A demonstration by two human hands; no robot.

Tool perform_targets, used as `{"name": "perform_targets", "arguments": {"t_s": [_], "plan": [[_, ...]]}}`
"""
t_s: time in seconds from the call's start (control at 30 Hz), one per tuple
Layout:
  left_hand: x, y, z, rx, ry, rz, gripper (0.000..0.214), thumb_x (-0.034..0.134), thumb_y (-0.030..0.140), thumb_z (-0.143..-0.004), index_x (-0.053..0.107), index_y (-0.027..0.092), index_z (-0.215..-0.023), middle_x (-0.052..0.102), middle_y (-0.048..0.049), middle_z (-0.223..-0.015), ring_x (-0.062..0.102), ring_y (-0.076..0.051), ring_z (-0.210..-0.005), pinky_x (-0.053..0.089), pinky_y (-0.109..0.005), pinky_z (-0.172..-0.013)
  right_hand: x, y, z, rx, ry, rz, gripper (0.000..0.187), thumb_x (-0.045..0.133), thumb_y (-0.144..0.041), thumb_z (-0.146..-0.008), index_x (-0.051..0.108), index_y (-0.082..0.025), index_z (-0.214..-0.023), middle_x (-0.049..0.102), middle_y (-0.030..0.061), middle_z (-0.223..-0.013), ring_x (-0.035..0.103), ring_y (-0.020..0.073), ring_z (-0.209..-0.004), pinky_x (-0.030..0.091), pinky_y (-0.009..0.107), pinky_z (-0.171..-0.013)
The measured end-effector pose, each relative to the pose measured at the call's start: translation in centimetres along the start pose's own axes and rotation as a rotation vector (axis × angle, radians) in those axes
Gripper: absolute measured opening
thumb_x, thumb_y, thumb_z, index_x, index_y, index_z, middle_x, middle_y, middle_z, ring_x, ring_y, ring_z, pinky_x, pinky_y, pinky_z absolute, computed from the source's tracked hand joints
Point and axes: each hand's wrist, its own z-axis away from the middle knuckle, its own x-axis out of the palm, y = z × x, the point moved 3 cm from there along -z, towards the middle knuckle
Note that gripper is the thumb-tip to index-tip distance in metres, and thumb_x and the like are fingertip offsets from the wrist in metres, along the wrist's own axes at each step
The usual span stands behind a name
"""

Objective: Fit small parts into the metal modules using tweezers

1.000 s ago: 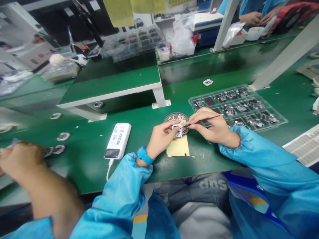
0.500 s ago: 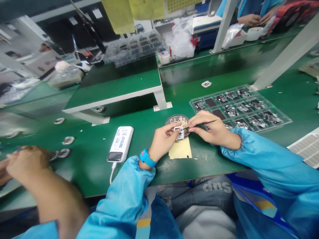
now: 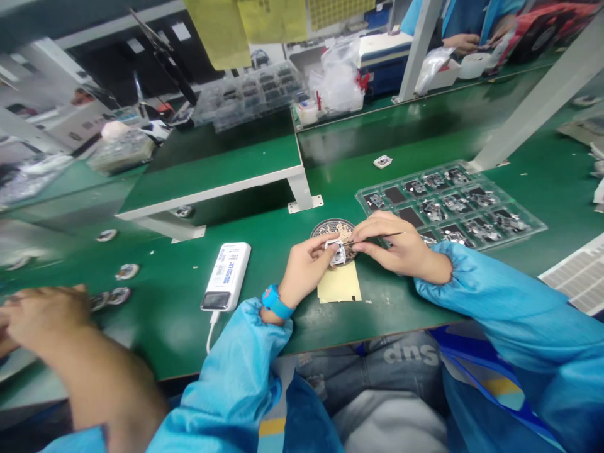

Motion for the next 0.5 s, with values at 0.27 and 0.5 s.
{"name": "perform_targets", "arguments": {"t_s": [0.27, 0.5], "plan": [[-0.6, 1.4, 0.2, 0.083, 0.068, -0.123, 0.033, 0.066, 0.040, -0.091, 0.076, 0.021, -0.116, 0.078, -0.0065, -0.106, 0.074, -0.022, -0.091, 0.061, -0.031, -0.074, 0.1, 0.4, 0.0, 0.322, 0.097, -0.119, 0.013, 0.072, -0.033, -0.089, 0.069, -0.022, -0.095, 0.073, 0.0051, -0.093, 0.069, 0.0204, -0.088, 0.056, 0.038, -0.083], [-0.8, 1.5, 0.1, 0.119, 0.113, -0.102, 0.032, 0.067, 0.039, -0.090, 0.075, 0.022, -0.116, 0.076, -0.0074, -0.113, 0.071, -0.023, -0.097, 0.061, -0.033, -0.077, -1.4, 1.6, -0.9, 0.501, 0.176, -0.316, 0.036, 0.056, -0.054, -0.096, 0.059, -0.022, -0.081, 0.070, 0.0034, -0.079, 0.067, 0.0180, -0.073, 0.056, 0.034, -0.072]]}}
